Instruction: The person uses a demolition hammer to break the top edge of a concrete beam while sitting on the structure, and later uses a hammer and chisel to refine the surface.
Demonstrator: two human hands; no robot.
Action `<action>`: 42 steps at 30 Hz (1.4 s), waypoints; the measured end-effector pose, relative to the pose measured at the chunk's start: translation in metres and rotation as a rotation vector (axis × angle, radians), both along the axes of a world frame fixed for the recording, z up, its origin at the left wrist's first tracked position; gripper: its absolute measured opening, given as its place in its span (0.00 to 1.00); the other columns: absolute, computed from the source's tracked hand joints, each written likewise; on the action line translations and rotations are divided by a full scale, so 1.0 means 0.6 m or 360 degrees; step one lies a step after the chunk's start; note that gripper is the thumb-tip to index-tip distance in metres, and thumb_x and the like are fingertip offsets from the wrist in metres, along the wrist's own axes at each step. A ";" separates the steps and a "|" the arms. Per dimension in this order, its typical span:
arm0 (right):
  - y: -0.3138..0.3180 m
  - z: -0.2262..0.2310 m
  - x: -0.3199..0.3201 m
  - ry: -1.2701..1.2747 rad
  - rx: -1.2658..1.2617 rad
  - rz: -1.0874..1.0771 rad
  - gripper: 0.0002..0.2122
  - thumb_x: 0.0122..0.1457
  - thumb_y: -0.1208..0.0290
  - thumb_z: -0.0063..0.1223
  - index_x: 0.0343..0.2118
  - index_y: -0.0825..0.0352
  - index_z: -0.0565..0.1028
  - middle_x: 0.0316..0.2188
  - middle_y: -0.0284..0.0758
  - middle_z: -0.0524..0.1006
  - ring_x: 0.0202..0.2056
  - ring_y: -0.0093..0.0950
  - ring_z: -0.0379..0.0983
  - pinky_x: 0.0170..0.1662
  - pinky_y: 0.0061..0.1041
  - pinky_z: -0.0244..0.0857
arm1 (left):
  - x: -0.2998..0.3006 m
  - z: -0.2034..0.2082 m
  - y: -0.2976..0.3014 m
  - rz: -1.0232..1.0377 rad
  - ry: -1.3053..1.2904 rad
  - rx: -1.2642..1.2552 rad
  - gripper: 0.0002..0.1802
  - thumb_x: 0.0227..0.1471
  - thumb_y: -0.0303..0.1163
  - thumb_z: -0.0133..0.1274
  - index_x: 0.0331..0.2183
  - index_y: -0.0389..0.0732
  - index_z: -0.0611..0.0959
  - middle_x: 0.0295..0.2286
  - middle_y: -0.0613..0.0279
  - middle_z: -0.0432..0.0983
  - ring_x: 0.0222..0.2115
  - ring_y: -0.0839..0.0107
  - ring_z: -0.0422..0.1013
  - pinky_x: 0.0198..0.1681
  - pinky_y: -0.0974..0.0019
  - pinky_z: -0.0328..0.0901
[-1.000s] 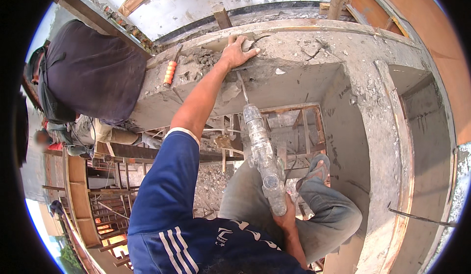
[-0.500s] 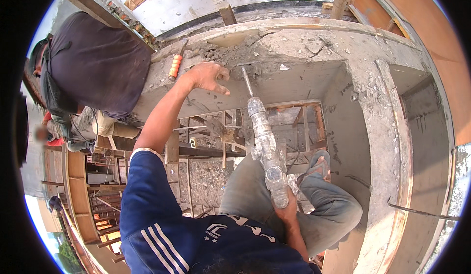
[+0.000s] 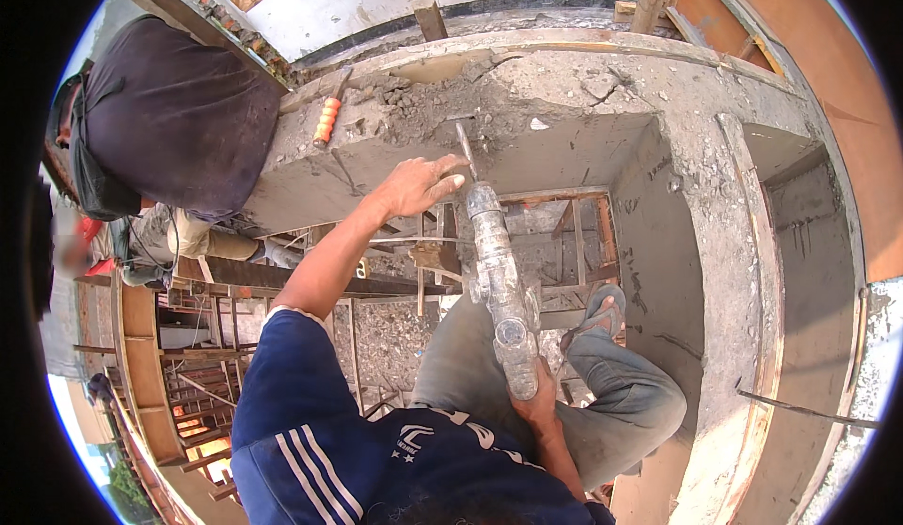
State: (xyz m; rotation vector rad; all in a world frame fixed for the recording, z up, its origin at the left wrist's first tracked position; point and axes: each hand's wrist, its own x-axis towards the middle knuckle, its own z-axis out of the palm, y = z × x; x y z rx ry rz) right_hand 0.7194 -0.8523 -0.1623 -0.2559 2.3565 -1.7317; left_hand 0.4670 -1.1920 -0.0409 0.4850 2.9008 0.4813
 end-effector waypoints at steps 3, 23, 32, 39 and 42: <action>0.004 -0.012 0.000 0.0092 0.0034 0.0008 0.19 0.43 0.77 0.59 0.41 0.73 0.73 0.35 0.49 0.75 0.38 0.51 0.73 0.42 0.38 0.67 | 0.073 -0.009 0.012 0.0460 -0.0003 0.0511 0.23 0.60 0.48 0.47 0.48 0.40 0.77 0.28 0.50 0.79 0.33 0.58 0.77 0.40 0.55 0.68; -0.004 -0.017 0.006 -0.0086 -0.0098 -0.0121 0.18 0.46 0.76 0.65 0.40 0.70 0.73 0.34 0.43 0.76 0.37 0.43 0.75 0.41 0.36 0.67 | 0.268 -0.256 0.241 0.1566 -0.0974 0.2981 0.36 0.63 0.62 0.32 0.57 0.44 0.70 0.55 0.64 0.69 0.55 0.65 0.62 0.60 0.55 0.53; -0.013 0.024 -0.025 -0.0155 -0.0176 -0.0072 0.20 0.48 0.73 0.67 0.44 0.71 0.73 0.35 0.39 0.78 0.37 0.32 0.75 0.43 0.31 0.67 | 0.239 -0.284 0.272 0.1571 -0.0662 0.3587 0.36 0.63 0.61 0.32 0.49 0.40 0.77 0.46 0.60 0.77 0.47 0.64 0.71 0.55 0.58 0.62; -0.011 0.016 -0.032 -0.0166 -0.0024 0.0137 0.22 0.49 0.75 0.65 0.48 0.71 0.71 0.39 0.39 0.78 0.41 0.28 0.75 0.46 0.29 0.67 | 0.231 -0.308 0.263 0.1617 -0.0463 0.3556 0.32 0.63 0.57 0.33 0.48 0.41 0.78 0.43 0.59 0.77 0.45 0.63 0.72 0.54 0.57 0.63; -0.003 0.038 -0.012 -0.0294 -0.0108 0.0071 0.23 0.49 0.75 0.65 0.49 0.71 0.70 0.40 0.40 0.78 0.41 0.29 0.75 0.46 0.29 0.67 | 0.252 -0.293 0.256 0.1384 -0.0501 0.3474 0.32 0.63 0.57 0.35 0.50 0.39 0.76 0.46 0.61 0.76 0.46 0.66 0.71 0.55 0.59 0.62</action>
